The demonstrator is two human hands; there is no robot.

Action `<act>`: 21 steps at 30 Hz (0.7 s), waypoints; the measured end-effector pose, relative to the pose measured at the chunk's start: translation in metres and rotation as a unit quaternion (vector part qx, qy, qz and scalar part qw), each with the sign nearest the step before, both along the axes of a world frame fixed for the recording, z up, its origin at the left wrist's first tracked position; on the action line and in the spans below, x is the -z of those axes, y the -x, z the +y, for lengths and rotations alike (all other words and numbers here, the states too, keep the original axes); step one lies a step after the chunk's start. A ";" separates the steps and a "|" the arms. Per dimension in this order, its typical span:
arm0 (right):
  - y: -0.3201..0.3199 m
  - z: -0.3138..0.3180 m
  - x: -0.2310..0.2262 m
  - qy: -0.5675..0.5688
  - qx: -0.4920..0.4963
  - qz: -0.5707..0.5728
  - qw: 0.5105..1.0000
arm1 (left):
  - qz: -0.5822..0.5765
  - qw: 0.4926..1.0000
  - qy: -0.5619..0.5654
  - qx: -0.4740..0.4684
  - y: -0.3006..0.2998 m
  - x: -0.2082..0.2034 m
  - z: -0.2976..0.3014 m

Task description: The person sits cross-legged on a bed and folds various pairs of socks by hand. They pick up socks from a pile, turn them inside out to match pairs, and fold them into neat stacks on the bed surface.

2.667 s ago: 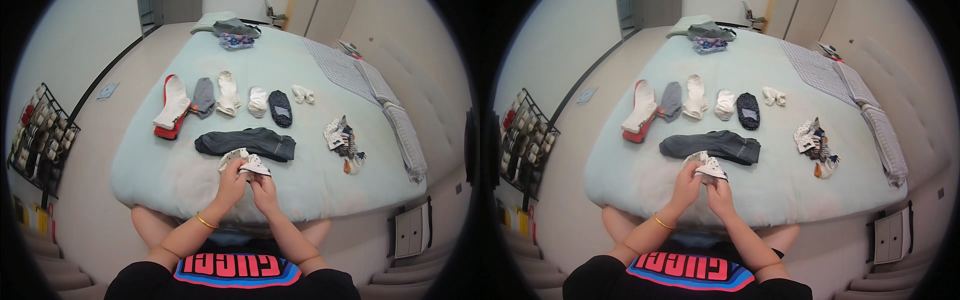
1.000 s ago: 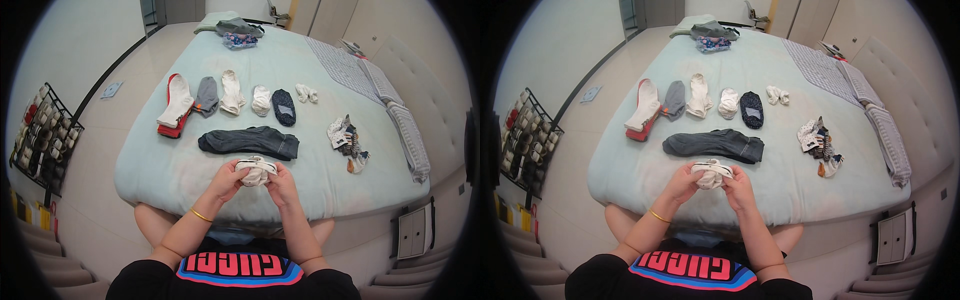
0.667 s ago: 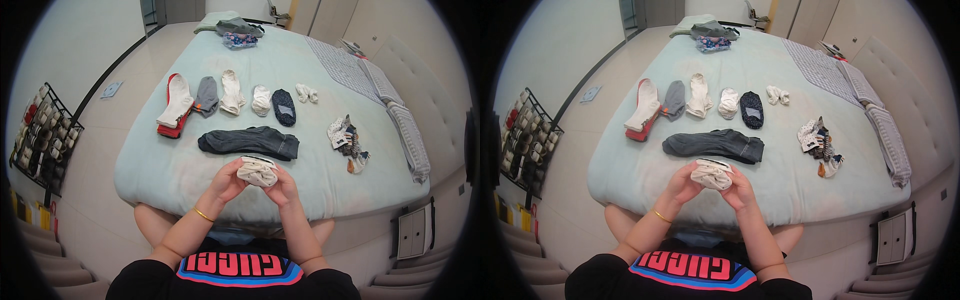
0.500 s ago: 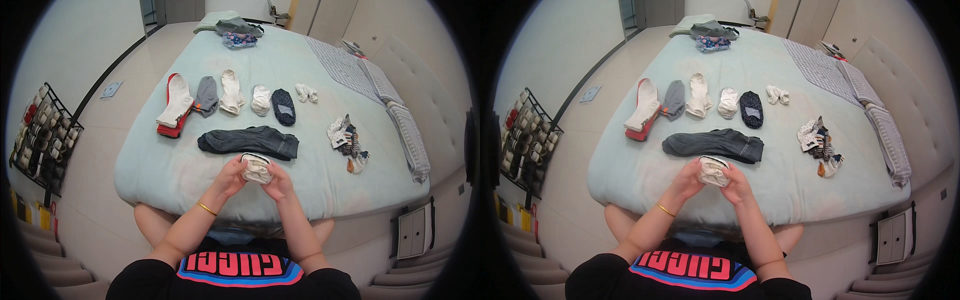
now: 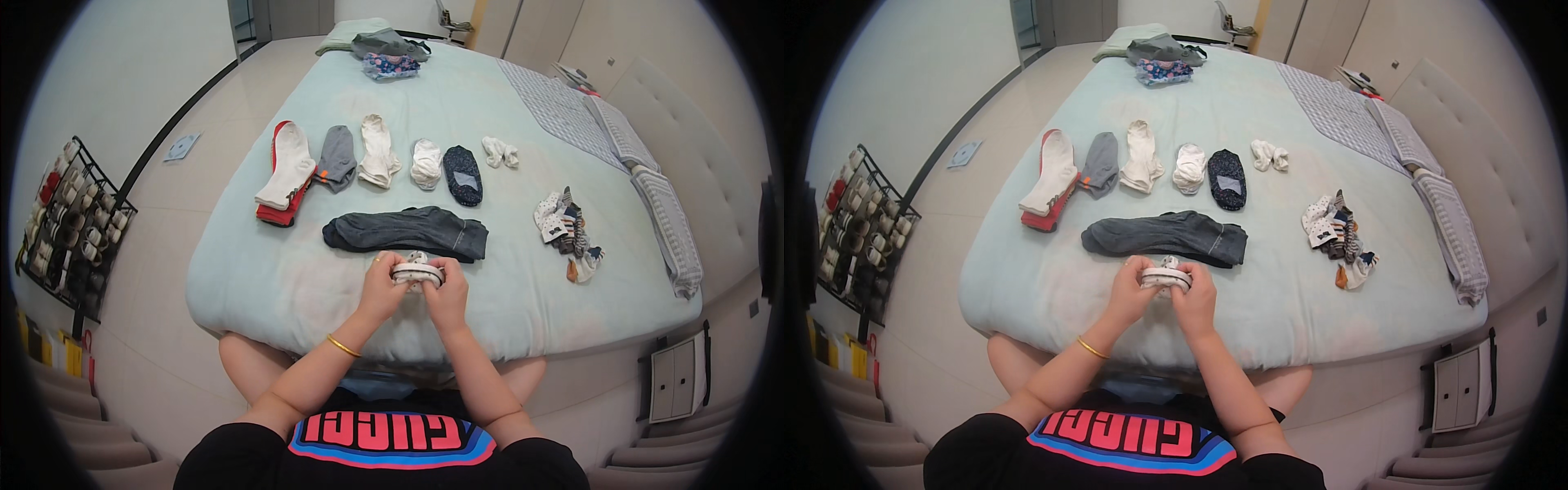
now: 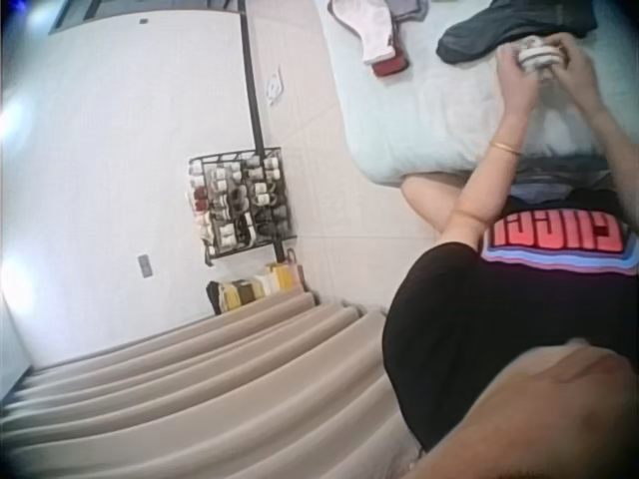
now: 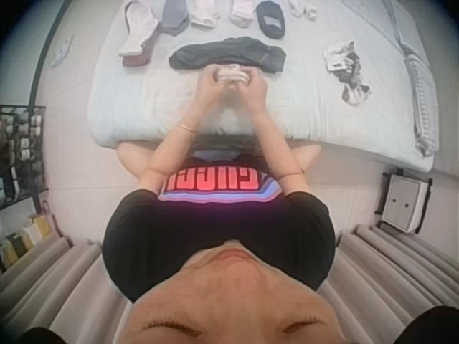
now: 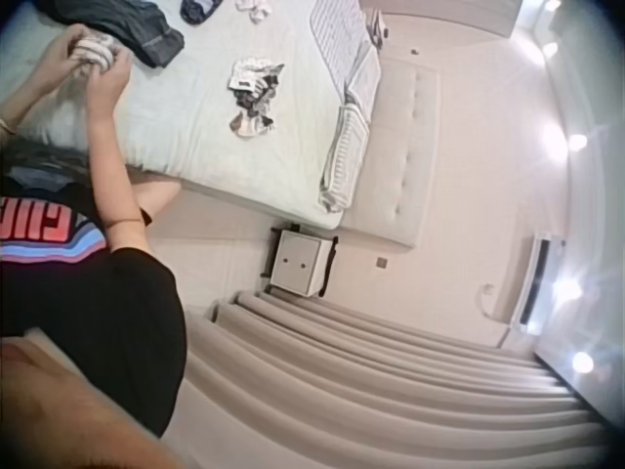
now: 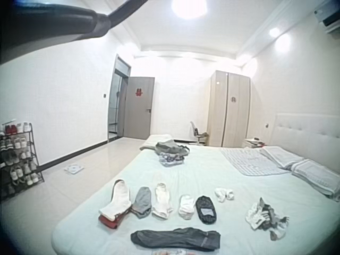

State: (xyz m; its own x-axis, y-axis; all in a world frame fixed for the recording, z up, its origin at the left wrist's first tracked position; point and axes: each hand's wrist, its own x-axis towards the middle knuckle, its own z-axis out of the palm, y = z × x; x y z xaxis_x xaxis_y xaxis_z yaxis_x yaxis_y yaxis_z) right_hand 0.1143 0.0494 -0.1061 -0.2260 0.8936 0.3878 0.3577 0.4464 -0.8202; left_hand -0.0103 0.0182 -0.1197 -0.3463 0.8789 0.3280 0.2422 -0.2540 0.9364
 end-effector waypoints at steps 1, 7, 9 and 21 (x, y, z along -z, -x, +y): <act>0.001 -0.002 -0.001 -0.050 0.028 -0.019 0.998 | 0.038 0.999 -0.024 -0.015 -0.002 -0.001 -0.002; 0.006 -0.007 0.010 -0.201 0.050 -0.029 0.978 | 0.137 0.979 -0.121 -0.088 -0.011 -0.002 -0.006; 0.008 -0.008 0.010 -0.213 0.051 -0.016 0.976 | 0.143 0.978 -0.110 -0.106 -0.012 0.001 -0.007; -0.001 0.001 0.008 0.092 0.031 0.196 0.976 | -0.164 0.985 0.016 -0.044 -0.004 0.006 -0.002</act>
State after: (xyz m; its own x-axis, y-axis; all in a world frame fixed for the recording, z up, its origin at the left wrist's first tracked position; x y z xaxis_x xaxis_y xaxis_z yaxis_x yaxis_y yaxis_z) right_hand 0.1150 0.0508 -0.1143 -0.0361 0.9634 0.2658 0.0219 0.2666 -0.9635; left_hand -0.0062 0.0164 -0.1254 -0.5039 0.8491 0.1583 -0.0561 -0.2150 0.9750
